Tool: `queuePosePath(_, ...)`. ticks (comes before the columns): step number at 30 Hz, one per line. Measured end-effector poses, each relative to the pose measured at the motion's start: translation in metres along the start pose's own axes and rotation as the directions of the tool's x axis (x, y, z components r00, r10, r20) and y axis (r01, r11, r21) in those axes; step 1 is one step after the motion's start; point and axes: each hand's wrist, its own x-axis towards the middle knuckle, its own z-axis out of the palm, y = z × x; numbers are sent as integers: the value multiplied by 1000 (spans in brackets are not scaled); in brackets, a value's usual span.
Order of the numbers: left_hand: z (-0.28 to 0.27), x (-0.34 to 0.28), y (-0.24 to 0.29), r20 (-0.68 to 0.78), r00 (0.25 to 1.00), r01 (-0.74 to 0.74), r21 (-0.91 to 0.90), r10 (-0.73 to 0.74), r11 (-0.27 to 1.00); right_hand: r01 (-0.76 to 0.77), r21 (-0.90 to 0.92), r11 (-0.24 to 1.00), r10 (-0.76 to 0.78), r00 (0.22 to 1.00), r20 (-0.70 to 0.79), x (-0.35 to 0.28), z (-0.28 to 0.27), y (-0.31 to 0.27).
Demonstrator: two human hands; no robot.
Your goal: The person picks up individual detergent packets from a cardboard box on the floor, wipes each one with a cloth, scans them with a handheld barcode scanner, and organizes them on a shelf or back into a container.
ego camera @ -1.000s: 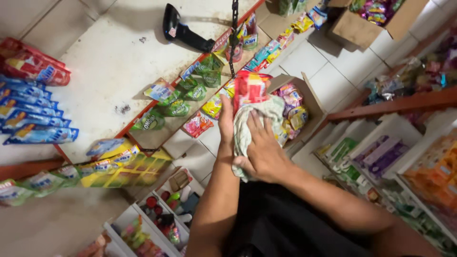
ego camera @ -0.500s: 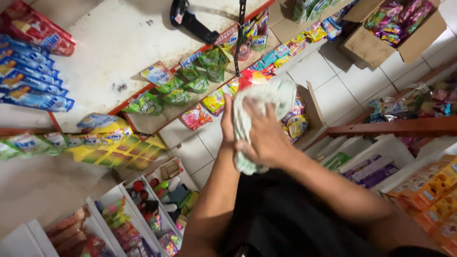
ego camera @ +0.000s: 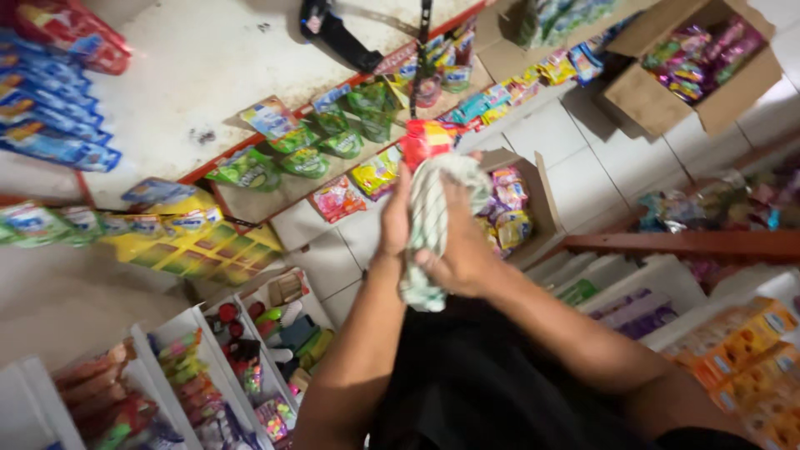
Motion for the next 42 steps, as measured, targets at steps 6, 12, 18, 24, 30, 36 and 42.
queuePosePath(6, 22, 1, -18, -144, 984, -74, 207, 106, 976, 36, 144, 989, -11, 985, -175, 10, -13, -9)
queuePosePath(12, 6, 16, 2, 55, 978, -199, -14, 199, 980, -37, 243, 969, 40, 999, -8, -35, 2, -16)
queuePosePath(18, -41, 4, 18, -82, 990, -126, -131, 115, 983, -421, 721, 550, 624, 781, -20, -59, -31, 60)
queuePosePath(24, -100, -35, 4, -280, 958, -94, -97, 63, 991, -605, 591, 533, 830, 509, -227, -104, -50, 178)
queuePosePath(30, -127, -37, 7, -503, 859, -101, 20, 97, 995, -860, 13, 511, 842, 498, -208, -152, -21, 300)
queuePosePath(36, -126, -64, 45, -442, 812, -306, 236, 382, 922, -546, -532, 647, 655, 755, 21, -66, 23, 308)
queuePosePath(42, -90, -80, 87, -251, 826, -489, 127, 505, 863, -263, -103, 959, 248, 958, -143, 146, 83, 260)
